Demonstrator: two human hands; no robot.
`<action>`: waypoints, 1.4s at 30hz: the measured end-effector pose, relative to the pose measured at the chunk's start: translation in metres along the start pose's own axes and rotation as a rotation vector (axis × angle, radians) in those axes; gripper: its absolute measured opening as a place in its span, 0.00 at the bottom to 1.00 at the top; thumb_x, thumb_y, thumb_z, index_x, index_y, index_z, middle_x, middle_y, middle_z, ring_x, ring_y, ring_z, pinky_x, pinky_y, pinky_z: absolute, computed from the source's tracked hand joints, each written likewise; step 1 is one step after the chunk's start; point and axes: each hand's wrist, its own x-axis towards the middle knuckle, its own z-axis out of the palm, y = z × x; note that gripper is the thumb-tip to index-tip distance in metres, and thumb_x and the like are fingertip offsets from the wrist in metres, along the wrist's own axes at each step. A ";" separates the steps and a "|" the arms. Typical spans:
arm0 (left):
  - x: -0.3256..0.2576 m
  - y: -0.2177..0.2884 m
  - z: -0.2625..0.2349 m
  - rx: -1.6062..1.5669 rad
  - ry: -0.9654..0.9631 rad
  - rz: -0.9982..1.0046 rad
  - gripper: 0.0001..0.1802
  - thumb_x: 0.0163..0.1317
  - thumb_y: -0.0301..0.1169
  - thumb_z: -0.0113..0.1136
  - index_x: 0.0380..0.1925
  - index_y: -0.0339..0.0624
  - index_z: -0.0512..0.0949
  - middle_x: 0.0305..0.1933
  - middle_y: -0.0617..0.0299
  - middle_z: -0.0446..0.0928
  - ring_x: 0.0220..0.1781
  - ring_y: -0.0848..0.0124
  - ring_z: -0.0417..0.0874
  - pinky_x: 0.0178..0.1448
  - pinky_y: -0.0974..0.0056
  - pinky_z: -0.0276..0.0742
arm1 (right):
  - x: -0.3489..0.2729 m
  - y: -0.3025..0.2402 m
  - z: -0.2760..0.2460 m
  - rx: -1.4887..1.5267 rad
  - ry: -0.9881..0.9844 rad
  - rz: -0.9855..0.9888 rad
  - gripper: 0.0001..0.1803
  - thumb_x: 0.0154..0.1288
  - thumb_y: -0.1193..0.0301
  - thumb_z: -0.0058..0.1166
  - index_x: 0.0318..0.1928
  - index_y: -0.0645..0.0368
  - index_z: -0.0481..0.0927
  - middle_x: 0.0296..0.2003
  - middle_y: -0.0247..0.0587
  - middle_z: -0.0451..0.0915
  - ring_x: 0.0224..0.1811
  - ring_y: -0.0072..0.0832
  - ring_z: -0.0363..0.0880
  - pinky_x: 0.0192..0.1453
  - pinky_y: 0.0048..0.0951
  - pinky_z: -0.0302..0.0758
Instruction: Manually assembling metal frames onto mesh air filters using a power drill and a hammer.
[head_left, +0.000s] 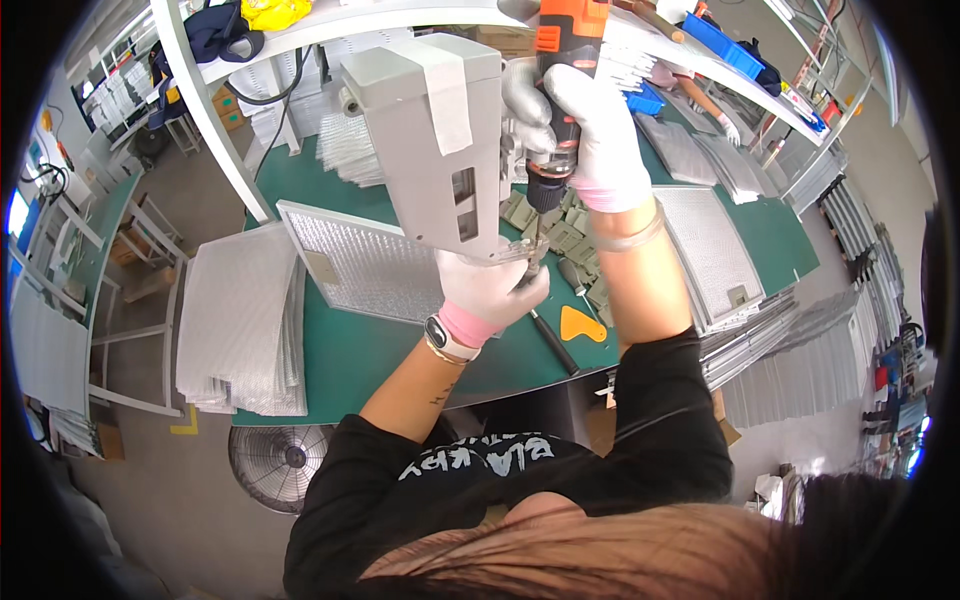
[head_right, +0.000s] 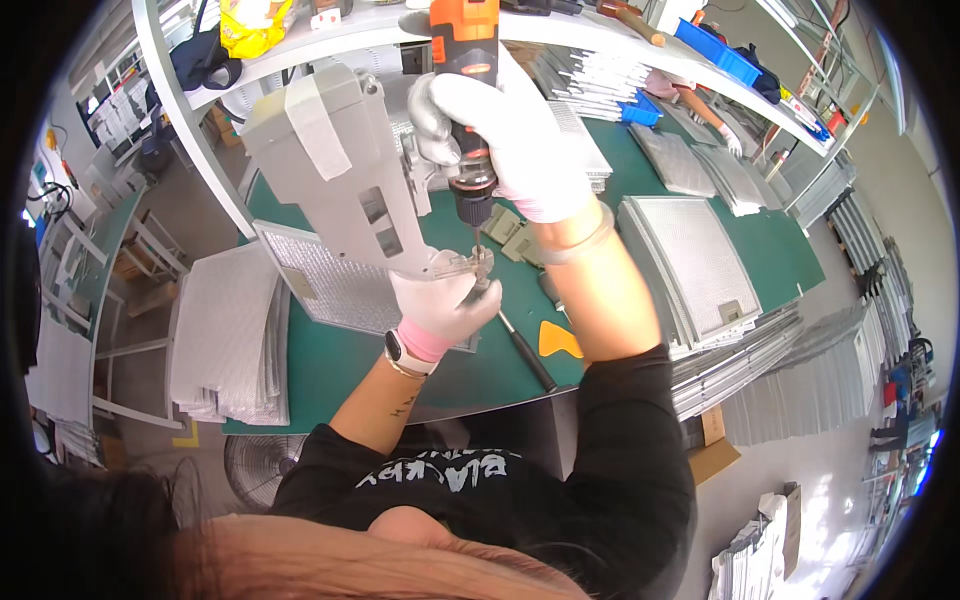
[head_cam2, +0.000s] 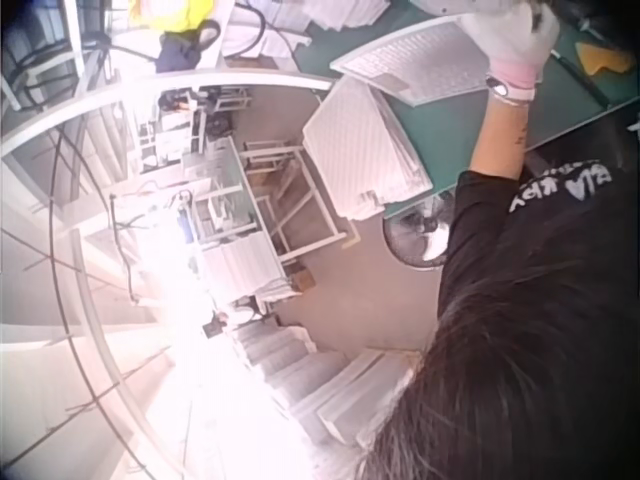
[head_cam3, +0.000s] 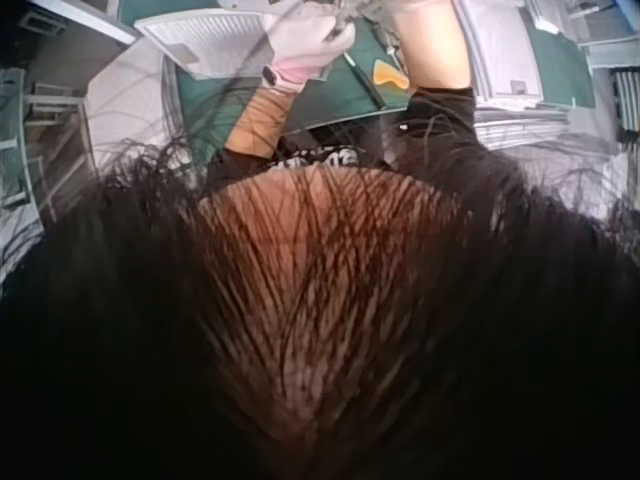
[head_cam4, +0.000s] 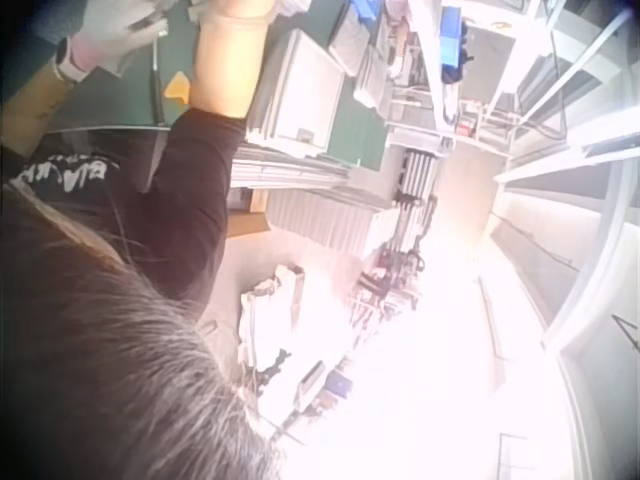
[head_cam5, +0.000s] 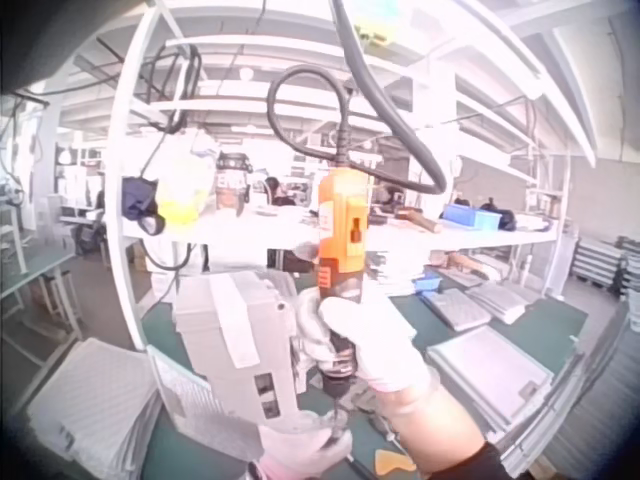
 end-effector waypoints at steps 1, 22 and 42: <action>-0.003 0.000 0.004 -0.006 0.003 0.005 0.08 0.42 0.34 0.67 0.26 0.52 0.84 0.18 0.72 0.73 0.19 0.67 0.73 0.28 0.58 0.64 | 0.000 -0.001 0.003 0.103 0.005 -0.007 0.24 0.68 0.62 0.53 0.59 0.61 0.69 0.25 0.34 0.70 0.21 0.19 0.66 0.23 0.19 0.62; -0.038 -0.016 0.020 0.052 -0.193 0.023 0.10 0.47 0.32 0.72 0.25 0.44 0.80 0.23 0.64 0.74 0.26 0.67 0.77 0.29 0.62 0.69 | 0.000 0.021 0.014 0.289 -0.132 -0.040 0.36 0.53 0.56 0.57 0.57 0.70 0.69 0.28 0.37 0.78 0.25 0.19 0.76 0.28 0.20 0.72; -0.118 0.043 -0.166 -0.069 -0.730 0.169 0.14 0.42 0.36 0.70 0.12 0.48 0.73 0.16 0.62 0.70 0.20 0.58 0.75 0.28 0.54 0.65 | 0.008 -0.049 0.008 0.307 0.019 -0.218 0.07 0.71 0.66 0.56 0.40 0.56 0.79 0.25 0.32 0.76 0.24 0.20 0.74 0.28 0.20 0.73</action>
